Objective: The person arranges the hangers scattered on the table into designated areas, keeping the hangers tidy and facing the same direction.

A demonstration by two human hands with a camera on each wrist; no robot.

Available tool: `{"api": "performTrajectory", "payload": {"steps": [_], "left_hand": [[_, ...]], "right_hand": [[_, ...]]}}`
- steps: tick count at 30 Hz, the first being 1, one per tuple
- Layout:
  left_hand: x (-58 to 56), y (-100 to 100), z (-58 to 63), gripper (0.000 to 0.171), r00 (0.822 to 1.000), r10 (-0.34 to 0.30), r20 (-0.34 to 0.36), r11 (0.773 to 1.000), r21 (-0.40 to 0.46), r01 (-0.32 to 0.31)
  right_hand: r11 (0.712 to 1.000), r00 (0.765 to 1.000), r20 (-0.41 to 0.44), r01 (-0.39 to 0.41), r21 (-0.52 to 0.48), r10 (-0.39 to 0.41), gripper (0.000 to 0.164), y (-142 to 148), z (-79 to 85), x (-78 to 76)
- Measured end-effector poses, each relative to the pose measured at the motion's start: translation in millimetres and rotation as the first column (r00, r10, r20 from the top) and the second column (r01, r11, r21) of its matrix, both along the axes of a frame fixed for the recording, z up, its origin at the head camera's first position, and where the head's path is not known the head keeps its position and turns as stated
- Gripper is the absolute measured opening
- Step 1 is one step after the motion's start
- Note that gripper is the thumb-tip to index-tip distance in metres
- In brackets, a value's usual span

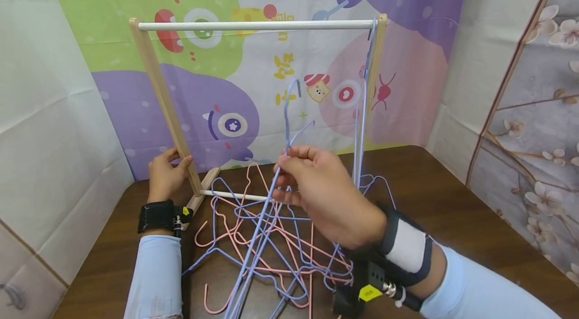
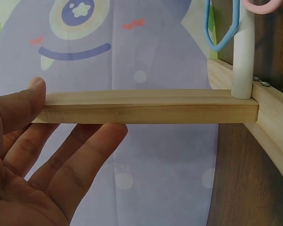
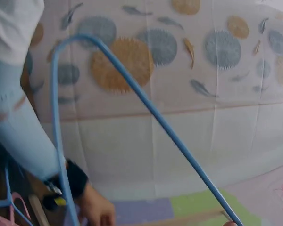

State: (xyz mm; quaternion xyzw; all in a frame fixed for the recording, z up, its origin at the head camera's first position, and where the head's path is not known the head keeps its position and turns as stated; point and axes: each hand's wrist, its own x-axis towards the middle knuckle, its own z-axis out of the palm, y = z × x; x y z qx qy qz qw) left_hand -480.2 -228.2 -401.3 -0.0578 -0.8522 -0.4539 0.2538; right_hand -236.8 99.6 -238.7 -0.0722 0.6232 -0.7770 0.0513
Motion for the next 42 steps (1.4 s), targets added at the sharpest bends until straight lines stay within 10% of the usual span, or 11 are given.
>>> {"api": "performTrajectory", "payload": {"steps": [11, 42], "left_hand": [[-0.1, -2, -2.4, 0.034, 1.0, 0.002, -0.022, 1.0, 0.003, -0.002], [2.1, 1, 0.0, 0.035, 1.0, 0.0, -0.001, 1.0, 0.001, 0.0]], "right_hand": [[0.994, 0.996, -0.024, 0.091, 0.06, -0.089, 0.009, 30, 44.8, -39.7], [0.919, 0.921, -0.116, 0.383, 0.096, -0.372, 0.012, 88, 66.0, -94.7]]}}
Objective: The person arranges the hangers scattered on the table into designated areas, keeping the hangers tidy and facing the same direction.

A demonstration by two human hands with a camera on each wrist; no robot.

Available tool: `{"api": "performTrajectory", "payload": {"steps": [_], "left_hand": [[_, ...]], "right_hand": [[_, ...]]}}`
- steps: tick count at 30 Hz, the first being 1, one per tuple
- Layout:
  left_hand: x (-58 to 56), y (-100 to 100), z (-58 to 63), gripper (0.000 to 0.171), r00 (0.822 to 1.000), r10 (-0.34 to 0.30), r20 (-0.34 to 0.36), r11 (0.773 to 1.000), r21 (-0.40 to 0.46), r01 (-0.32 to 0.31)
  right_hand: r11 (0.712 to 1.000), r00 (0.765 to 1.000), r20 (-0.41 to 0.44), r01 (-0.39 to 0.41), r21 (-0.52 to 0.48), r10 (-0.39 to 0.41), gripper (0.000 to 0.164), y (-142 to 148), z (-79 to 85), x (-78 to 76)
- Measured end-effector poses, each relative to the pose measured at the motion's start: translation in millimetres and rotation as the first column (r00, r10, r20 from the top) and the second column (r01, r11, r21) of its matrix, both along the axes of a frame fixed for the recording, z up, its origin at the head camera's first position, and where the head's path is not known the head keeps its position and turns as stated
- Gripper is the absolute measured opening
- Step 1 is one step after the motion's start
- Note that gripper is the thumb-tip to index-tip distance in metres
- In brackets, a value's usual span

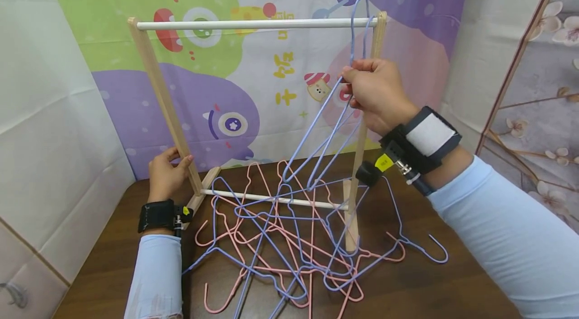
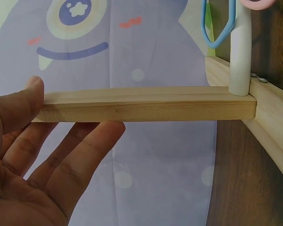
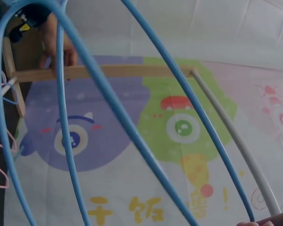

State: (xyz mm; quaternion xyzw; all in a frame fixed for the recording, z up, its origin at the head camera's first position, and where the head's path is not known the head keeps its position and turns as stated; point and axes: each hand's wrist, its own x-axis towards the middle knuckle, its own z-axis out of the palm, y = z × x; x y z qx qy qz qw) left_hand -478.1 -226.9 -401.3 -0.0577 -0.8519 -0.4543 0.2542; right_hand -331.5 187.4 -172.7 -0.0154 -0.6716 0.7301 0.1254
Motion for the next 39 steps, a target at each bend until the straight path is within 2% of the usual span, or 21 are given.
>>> {"api": "performTrajectory", "payload": {"steps": [8, 15, 26, 31, 39], "left_hand": [[-1.6, 3, 1.8, 0.034, 1.0, -0.008, -0.015, 1.0, -0.004, 0.007], [-3.8, 4, 2.3, 0.035, 1.0, -0.003, -0.021, 1.0, -0.007, 0.003], [1.8, 2, 0.9, 0.035, 1.0, -0.007, -0.014, 1.0, 0.001, 0.007], [0.1, 0, -0.6, 0.035, 1.0, -0.005, -0.005, 1.0, 0.0, 0.005], [0.5, -1, -0.9, 0.035, 1.0, 0.002, -0.007, 1.0, -0.008, -0.002]], "right_hand": [[0.999, 0.999, -0.03, 0.026, -0.04, -0.027, 0.007, 9, -9.5, 1.6], [0.997, 0.992, -0.112, 0.056, -0.06, -0.062, 0.011, 8, -16.9, 3.8], [0.994, 0.986, -0.152, 0.057, -0.095, -0.071, 0.016, 7, -30.9, 7.5], [0.993, 0.983, -0.173, 0.042, -0.115, -0.062, 0.016, 12, -38.9, 10.5], [0.991, 0.986, -0.165, -0.047, -0.121, 0.026, 0.014, 23, -57.0, 14.4]]}}
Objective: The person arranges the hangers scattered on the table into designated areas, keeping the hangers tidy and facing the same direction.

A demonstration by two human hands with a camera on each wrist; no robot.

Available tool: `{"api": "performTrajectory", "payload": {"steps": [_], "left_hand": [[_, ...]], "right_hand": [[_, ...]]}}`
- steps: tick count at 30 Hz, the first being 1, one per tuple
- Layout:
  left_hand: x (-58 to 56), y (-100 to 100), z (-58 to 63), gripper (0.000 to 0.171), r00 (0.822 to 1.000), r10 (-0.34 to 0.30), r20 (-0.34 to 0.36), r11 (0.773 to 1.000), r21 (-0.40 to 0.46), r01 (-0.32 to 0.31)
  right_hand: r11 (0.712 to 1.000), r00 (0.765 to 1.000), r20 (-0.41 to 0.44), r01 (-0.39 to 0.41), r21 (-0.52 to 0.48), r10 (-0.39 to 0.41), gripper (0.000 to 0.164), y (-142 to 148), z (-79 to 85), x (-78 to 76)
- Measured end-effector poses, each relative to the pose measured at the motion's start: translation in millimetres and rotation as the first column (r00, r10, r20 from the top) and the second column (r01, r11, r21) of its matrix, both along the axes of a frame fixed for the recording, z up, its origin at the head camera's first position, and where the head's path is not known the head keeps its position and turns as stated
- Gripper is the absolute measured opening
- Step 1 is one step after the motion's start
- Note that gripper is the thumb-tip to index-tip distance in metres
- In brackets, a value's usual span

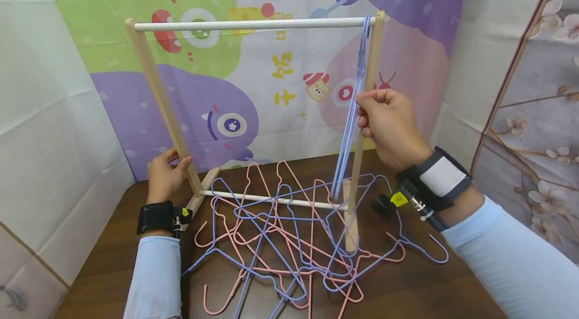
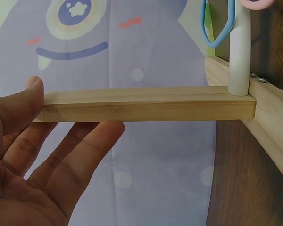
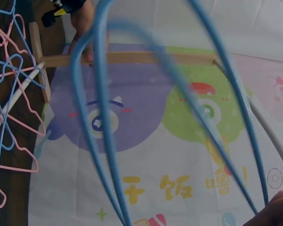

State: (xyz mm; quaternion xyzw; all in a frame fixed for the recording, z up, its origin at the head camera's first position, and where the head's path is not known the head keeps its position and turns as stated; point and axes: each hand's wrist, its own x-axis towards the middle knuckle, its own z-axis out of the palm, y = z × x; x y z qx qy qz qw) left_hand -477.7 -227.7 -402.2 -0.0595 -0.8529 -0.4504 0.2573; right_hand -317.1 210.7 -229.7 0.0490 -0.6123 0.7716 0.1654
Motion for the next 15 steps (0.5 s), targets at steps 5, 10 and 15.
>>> {"api": "performTrajectory", "payload": {"steps": [5, 10, 15], "left_hand": [[0.8, 4, 1.5, 0.035, 1.0, 0.002, 0.002, 1.0, 0.001, -0.002], [1.2, 4, 1.4, 0.035, 1.0, 0.008, 0.0, 1.0, -0.002, -0.008], [1.0, 3, 0.3, 0.036, 1.0, 0.017, 0.003, 1.0, -0.005, -0.017]], "right_hand": [[0.999, 1.0, 0.004, 0.0, 0.032, 0.0, 0.012, 6, -9.5, 3.6], [0.995, 0.999, 0.031, 0.013, 0.099, -0.016, 0.013, 11, -24.6, 7.5], [0.993, 0.997, 0.077, -0.016, 0.119, 0.007, 0.01, 25, -55.5, 11.4]]}}
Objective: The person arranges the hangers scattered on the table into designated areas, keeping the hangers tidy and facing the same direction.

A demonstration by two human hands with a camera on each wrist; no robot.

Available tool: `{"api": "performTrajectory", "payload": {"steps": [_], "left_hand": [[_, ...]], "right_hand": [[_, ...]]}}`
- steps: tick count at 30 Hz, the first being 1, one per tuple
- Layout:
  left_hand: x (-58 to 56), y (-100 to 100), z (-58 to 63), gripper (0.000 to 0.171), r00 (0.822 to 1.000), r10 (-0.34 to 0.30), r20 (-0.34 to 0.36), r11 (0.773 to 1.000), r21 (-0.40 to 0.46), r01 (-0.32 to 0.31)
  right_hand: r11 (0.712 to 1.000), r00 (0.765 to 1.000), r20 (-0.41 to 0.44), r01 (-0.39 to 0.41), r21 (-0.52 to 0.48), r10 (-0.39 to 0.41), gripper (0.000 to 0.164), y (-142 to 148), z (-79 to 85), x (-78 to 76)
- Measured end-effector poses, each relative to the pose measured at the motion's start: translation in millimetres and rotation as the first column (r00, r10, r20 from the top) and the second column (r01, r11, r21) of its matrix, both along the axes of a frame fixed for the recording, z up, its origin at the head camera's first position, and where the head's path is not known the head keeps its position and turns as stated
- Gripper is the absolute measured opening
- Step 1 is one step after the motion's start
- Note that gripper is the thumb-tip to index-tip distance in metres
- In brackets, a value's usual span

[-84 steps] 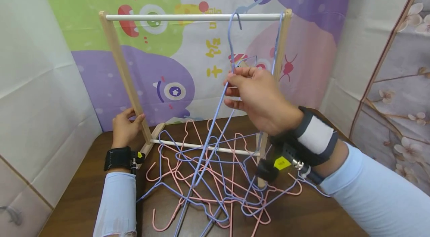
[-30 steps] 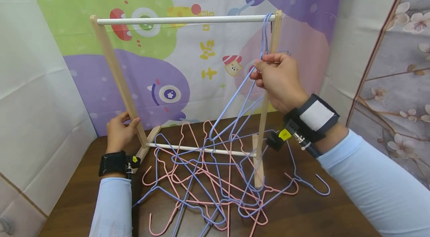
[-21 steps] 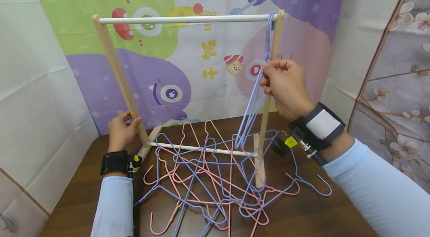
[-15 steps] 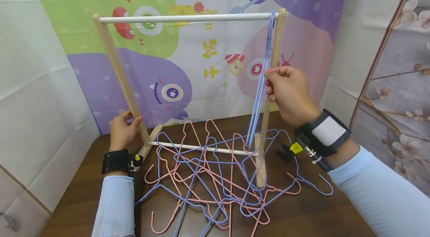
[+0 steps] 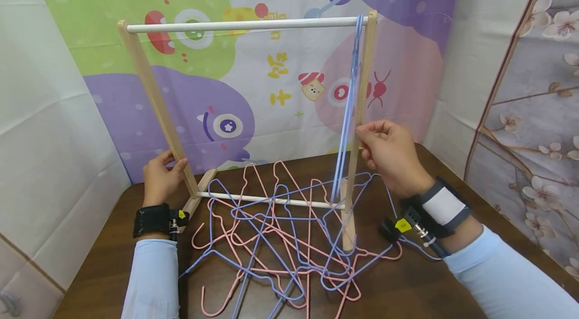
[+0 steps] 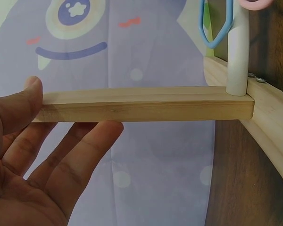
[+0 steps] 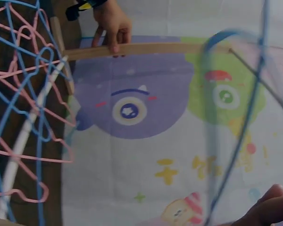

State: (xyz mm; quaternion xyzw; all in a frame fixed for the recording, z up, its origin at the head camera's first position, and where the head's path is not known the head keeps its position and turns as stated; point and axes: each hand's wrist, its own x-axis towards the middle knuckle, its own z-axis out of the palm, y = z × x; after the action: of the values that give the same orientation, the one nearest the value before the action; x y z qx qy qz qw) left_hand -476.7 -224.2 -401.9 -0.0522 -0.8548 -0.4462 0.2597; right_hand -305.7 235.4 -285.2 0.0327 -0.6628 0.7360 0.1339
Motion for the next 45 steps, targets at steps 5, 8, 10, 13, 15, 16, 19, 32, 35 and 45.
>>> {"api": "performTrajectory", "payload": {"steps": [5, 8, 10, 13, 15, 16, 19, 32, 35, 45], "left_hand": [[0.4, -2, 0.1, 0.036, 1.0, -0.011, 0.01, 1.0, 0.005, 0.011], [0.4, -3, 0.5, 0.037, 1.0, -0.012, 0.009, 1.0, 0.001, 0.012], [0.6, -4, 0.7, 0.037, 1.0, -0.013, 0.005, 1.0, 0.0, 0.013], [0.6, -5, -0.2, 0.036, 1.0, -0.009, -0.004, 1.0, 0.0, 0.009], [1.2, -6, -1.4, 0.037, 1.0, -0.016, -0.007, 1.0, 0.004, 0.016], [1.4, -6, -2.4, 0.037, 1.0, -0.017, -0.007, 1.0, 0.005, 0.017], [3.6, -7, -4.3, 0.037, 1.0, -0.017, -0.005, 1.0, 0.013, 0.017], [2.9, -8, -2.9, 0.037, 1.0, -0.011, -0.001, 1.0, -0.011, 0.011], [1.5, -6, -1.8, 0.037, 1.0, -0.016, -0.003, 1.0, -0.007, 0.016], [-1.1, -3, -0.1, 0.035, 1.0, -0.019, 0.003, 1.0, -0.002, 0.019]], "right_hand": [[0.998, 0.991, 0.131, -0.001, 0.068, -0.007, 0.016, 14, -35.7, 6.0], [0.995, 0.984, 0.177, 0.015, 0.099, -0.032, 0.021, 20, -50.8, 6.9], [0.993, 0.982, 0.183, 0.029, 0.113, -0.05, 0.021, 22, -57.6, 6.7], [0.991, 0.979, 0.194, 0.042, 0.129, -0.067, 0.02, 26, -65.8, 6.6], [0.988, 0.973, 0.221, 0.038, 0.148, -0.07, 0.019, 29, -71.9, 7.6], [0.988, 0.968, 0.244, 0.025, 0.153, -0.062, 0.017, 30, -75.7, 8.3], [0.988, 0.941, 0.336, -0.02, 0.153, -0.033, 0.014, 35, -89.6, 10.2], [0.895, 0.797, 0.603, -0.257, 0.366, -0.018, 0.027, 63, -149.1, 20.6], [0.864, 0.8, 0.593, -0.231, 0.448, -0.093, 0.029, 61, -157.9, 26.1], [0.782, 0.812, 0.547, -0.203, 0.589, -0.202, 0.016, 58, -171.7, 37.6]]}}
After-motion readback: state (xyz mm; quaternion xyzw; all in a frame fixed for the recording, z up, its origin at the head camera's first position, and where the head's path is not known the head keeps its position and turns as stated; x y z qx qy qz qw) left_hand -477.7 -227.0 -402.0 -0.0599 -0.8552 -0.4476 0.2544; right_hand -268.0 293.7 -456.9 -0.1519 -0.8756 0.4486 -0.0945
